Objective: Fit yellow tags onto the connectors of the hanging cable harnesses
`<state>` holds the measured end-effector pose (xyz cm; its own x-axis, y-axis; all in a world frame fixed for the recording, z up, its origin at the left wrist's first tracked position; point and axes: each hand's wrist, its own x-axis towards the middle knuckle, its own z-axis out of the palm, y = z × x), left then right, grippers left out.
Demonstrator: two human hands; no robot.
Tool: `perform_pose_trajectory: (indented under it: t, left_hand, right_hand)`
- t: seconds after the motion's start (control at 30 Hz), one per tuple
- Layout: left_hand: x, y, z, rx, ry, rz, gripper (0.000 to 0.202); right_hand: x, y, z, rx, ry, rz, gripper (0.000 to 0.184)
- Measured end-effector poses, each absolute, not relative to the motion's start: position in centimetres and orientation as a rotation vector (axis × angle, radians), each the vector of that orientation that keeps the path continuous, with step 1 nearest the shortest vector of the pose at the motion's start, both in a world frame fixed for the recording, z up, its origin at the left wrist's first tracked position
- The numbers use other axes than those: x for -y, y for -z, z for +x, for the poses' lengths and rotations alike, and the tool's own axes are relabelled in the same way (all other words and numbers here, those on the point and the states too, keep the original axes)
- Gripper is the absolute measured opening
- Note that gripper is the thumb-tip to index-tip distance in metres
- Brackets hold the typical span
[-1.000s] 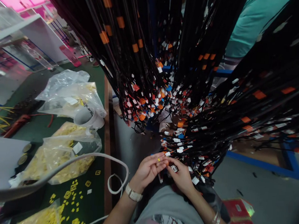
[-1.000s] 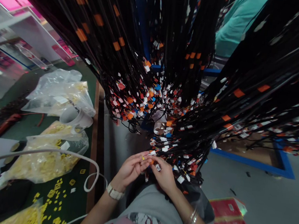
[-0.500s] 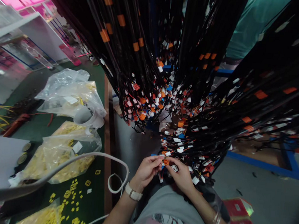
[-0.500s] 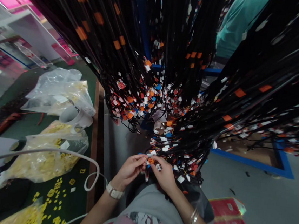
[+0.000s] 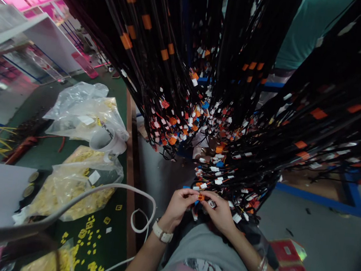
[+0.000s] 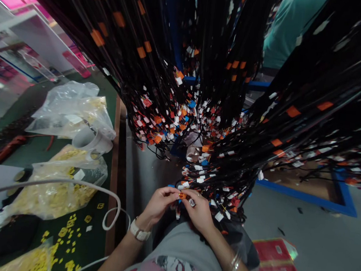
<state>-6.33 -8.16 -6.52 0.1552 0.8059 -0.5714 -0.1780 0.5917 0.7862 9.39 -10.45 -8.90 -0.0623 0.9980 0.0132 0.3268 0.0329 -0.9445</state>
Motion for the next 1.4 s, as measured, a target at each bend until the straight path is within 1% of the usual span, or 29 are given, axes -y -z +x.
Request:
perform_pose_trajectory:
  t: [0.17, 0.43, 0.83, 1.0, 1.17, 1.27, 1.4]
  left_hand:
    - [8.29, 6.52, -6.1, -1.237, -0.775, 0.684, 0.031]
    - [8.44, 6.33, -5.71, -1.281, -0.771, 0.761, 0.022]
    - [8.4, 6.07, -5.51, -1.304, -0.774, 0.759, 0.023]
    - [8.41, 6.05, -5.5, -1.294, -0.772, 0.738, 0.026]
    - [8.52, 5.84, -5.44, -1.227, -0.713, 0.576, 0.039]
    - [8.59, 5.72, -5.45, -1.137, -0.615, 0.578, 0.038]
    - [8.55, 5.68, -5.43, -1.101, -0.578, 0.581, 0.036]
  right_hand:
    - [10.45, 8.63, 9.36, 1.507, -1.062, -1.403, 0.021]
    - [10.52, 9.0, 9.44, 1.511, -1.076, -1.427, 0.02]
    - [10.62, 9.06, 9.36, 1.491, -1.094, -1.44, 0.02]
    - [10.62, 8.93, 9.32, 1.505, -1.09, -1.44, 0.02]
    - [10.65, 8.87, 9.39, 1.492, -1.079, -1.421, 0.02]
    - [10.67, 8.88, 9.53, 1.488, -1.089, -1.4, 0.021]
    - [10.69, 8.89, 9.61, 1.487, -1.071, -1.397, 0.02]
